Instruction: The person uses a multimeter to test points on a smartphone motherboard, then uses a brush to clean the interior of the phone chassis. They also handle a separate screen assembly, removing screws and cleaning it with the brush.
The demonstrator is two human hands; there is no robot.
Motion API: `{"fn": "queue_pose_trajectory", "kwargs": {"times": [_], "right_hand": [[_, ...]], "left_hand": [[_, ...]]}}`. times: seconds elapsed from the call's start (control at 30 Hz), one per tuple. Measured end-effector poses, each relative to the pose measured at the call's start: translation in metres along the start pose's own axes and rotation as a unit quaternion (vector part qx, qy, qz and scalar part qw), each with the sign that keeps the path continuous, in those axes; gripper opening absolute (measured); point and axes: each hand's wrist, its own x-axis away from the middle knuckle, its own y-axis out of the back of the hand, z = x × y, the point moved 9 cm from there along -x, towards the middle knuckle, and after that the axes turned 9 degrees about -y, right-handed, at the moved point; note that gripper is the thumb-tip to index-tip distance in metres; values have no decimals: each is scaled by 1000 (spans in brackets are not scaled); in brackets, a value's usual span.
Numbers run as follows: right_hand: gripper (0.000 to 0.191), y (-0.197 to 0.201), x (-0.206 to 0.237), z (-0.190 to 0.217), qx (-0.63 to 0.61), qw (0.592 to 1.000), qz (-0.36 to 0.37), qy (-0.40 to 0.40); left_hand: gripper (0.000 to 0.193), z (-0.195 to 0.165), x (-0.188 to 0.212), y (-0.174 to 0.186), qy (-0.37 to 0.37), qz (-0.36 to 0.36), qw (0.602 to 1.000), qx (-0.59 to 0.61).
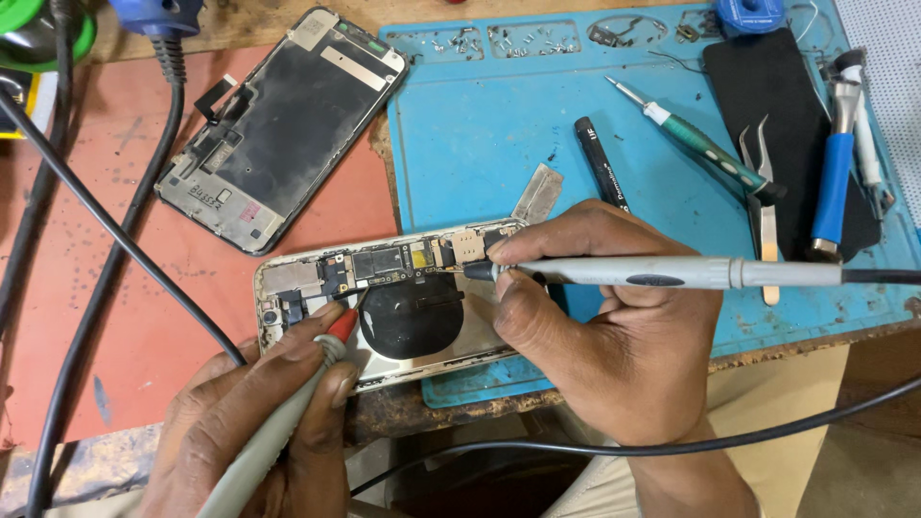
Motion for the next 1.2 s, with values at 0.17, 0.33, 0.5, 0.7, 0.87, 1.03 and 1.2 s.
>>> {"fn": "queue_pose_trajectory", "kwargs": {"times": [0.17,0.33,0.5,0.7,0.87,1.03,1.2], "right_hand": [[16,0,-2,2,9,1000,-4,-15],[16,1,-3,2,24,1000,-7,-19],[17,1,-3,0,-4,1000,-3,-19],[17,1,-3,-1,-1,1000,-3,-23],[17,1,-3,-1,-10,1000,1,-15],[17,2,-2,-1,-4,1000,0,-16],[18,2,-2,-4,-43,999,-3,-24]], "left_hand": [[19,-5,-4,4,-5,-19,1000,-21],[20,-8,-5,3,-11,-39,999,7],[20,-8,0,3,-4,-37,999,-13],[19,-5,1,2,24,-39,999,-21],[20,-5,2,2,24,-30,999,-30],[20,-6,3,1,24,-36,999,-19],[19,-4,4,2,30,-35,999,-10]]}}
